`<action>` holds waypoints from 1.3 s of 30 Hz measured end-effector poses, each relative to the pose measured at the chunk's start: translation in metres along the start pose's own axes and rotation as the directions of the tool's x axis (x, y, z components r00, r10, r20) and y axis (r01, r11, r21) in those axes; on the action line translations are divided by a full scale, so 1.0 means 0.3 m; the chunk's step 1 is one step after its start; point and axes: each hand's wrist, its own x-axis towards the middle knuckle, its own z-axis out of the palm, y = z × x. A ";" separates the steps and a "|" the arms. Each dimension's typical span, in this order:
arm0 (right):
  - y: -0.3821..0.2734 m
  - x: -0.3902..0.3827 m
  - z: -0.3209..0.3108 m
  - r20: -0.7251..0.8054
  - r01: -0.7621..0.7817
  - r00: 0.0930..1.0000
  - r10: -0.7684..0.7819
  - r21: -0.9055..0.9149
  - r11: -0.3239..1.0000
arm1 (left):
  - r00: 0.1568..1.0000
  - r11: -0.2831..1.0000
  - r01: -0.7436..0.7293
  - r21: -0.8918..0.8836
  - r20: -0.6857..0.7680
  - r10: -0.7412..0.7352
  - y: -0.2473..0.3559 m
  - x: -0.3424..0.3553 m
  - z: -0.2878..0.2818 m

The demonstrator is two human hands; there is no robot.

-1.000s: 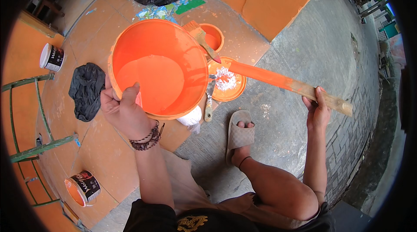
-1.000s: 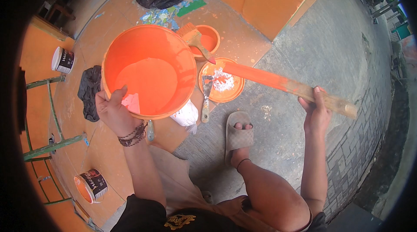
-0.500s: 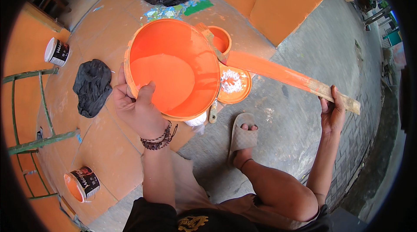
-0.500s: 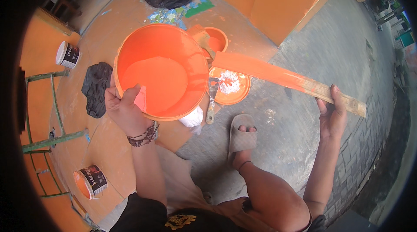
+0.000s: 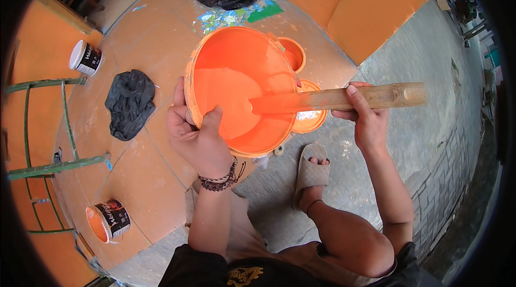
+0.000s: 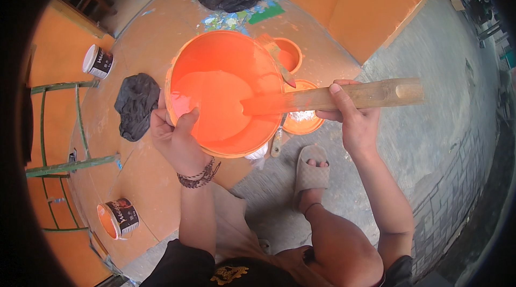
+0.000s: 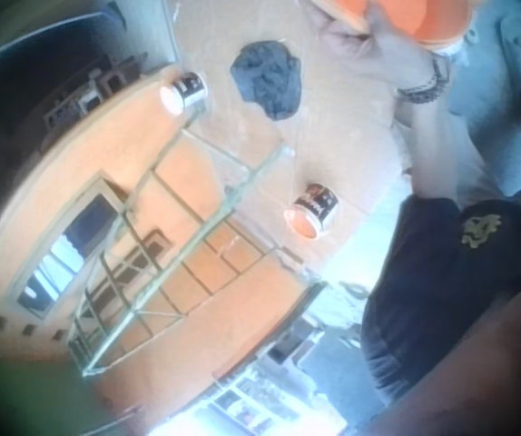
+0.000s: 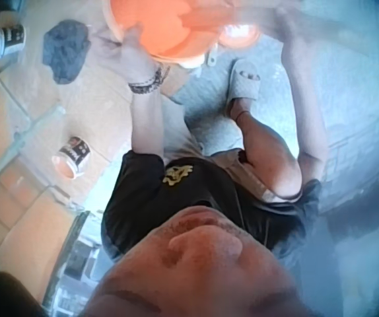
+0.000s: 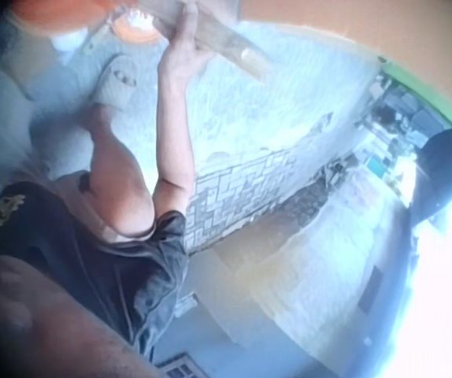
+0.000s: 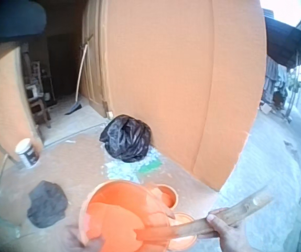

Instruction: The person pours orange liquid from a bucket into a smaller container, then uses a putty knife to scrape and mix a white powder into the orange liquid. The person uses two putty knives to transfer and blend the mixture.

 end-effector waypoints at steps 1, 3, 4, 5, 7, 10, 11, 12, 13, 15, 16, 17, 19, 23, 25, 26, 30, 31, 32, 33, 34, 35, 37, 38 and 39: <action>0.028 0.005 -0.011 0.006 -0.055 0.998 0.055 0.015 0.998 | 1.000 1.000 -0.008 0.016 0.006 0.008 -0.004 -0.001 -0.003; 0.065 0.008 -0.018 -0.044 -0.125 0.990 0.130 0.106 0.986 | 1.000 0.999 -0.022 0.024 0.013 0.022 -0.008 0.000 -0.004; 0.079 0.009 -0.023 -0.067 -0.158 0.983 0.170 0.152 0.976 | 1.000 0.999 -0.028 0.016 0.013 0.028 -0.009 0.000 -0.003; 0.092 0.011 -0.033 -0.065 -0.185 0.978 0.200 0.184 0.965 | 0.999 0.999 -0.034 0.007 0.014 0.034 -0.009 0.002 -0.004; 0.114 0.014 -0.060 -0.063 -0.237 0.964 0.260 0.248 0.939 | 1.000 1.000 -0.022 -0.003 0.007 0.022 -0.008 0.005 -0.007; 0.147 0.009 -0.091 -0.072 -0.262 0.952 0.298 0.315 0.912 | 1.000 1.000 -0.020 -0.005 -0.011 0.020 0.002 0.008 -0.002; 0.151 0.006 -0.104 -0.078 -0.267 0.949 0.307 0.325 0.907 | 1.000 1.000 -0.021 -0.004 -0.018 0.021 0.005 0.008 0.000; 0.152 0.004 -0.121 -0.085 -0.269 0.946 0.314 0.335 0.903 | 1.000 1.000 -0.011 -0.022 -0.014 0.011 0.001 0.009 -0.002; 0.151 0.003 -0.136 -0.093 -0.272 0.942 0.321 0.345 0.898 | 1.000 0.999 -0.001 -0.040 -0.009 0.001 -0.005 0.014 -0.009; 0.131 -0.001 -0.164 -0.114 -0.261 0.942 0.316 0.345 0.902 | 1.000 0.998 0.017 -0.059 -0.015 -0.018 -0.009 0.021 -0.016; 0.120 -0.005 -0.179 -0.125 -0.256 0.941 0.314 0.344 0.904 | 0.999 0.998 0.025 -0.059 -0.026 -0.027 -0.007 0.025 -0.016; 0.113 -0.008 -0.194 -0.146 -0.243 0.941 0.306 0.340 0.908 | 0.999 0.998 0.033 -0.058 -0.037 -0.035 -0.005 0.028 -0.018; 0.100 -0.021 -0.245 -0.169 -0.206 0.946 0.277 0.347 0.915 | 0.997 0.996 0.060 -0.058 -0.044 -0.063 -0.008 0.027 -0.021; 0.076 -0.046 -0.354 -0.251 -0.144 0.937 0.241 0.351 0.925 | 0.993 0.994 0.090 -0.057 -0.068 -0.094 -0.006 0.029 -0.021; 0.070 -0.060 -0.415 -0.314 -0.111 0.923 0.224 0.339 0.934 | 0.993 0.998 0.053 -0.045 -0.100 -0.057 -0.014 0.031 -0.016; 0.071 -0.065 -0.452 -0.334 -0.099 0.918 0.214 0.329 0.939 | 0.992 0.999 0.034 -0.039 -0.117 -0.038 -0.018 0.032 -0.015; 0.067 -0.090 -0.554 -0.419 -0.058 0.891 0.173 0.273 0.960 | 0.992 0.999 0.037 -0.013 -0.118 -0.039 -0.036 0.030 -0.028; 0.061 -0.097 -0.566 -0.438 -0.053 0.885 0.160 0.245 0.968 | 0.992 0.999 0.035 -0.004 -0.118 -0.035 -0.038 0.031 -0.029; 0.055 -0.103 -0.573 -0.456 -0.049 0.878 0.146 0.217 0.975 | 0.992 0.999 0.032 0.004 -0.119 -0.031 -0.041 0.031 -0.029; 0.050 -0.108 -0.574 -0.455 -0.040 0.882 0.123 0.189 0.981 | 0.993 1.000 0.029 0.001 -0.117 -0.029 -0.041 0.032 -0.029; 0.042 -0.111 -0.569 -0.462 -0.023 0.882 0.091 0.152 0.988 | 0.993 1.000 0.027 -0.002 -0.115 -0.027 -0.041 0.033 -0.028; 0.034 -0.114 -0.557 -0.469 -0.006 0.881 0.059 0.114 0.993 | 0.993 1.000 0.024 -0.005 -0.114 -0.024 -0.041 0.033 -0.028; 0.016 -0.121 -0.539 -0.455 0.027 0.890 -0.007 0.037 0.999 | 0.994 0.999 0.024 -0.032 -0.108 -0.027 -0.043 0.030 -0.024; 0.009 -0.126 -0.535 -0.434 0.042 0.900 -0.038 -0.001 0.999 | 0.994 0.999 0.024 -0.046 -0.105 -0.028 -0.044 0.027 -0.021; 0.003 -0.127 -0.528 -0.408 0.058 0.911 -0.068 -0.036 0.998 | 0.993 0.999 0.025 -0.045 -0.110 -0.030 -0.040 0.027 -0.018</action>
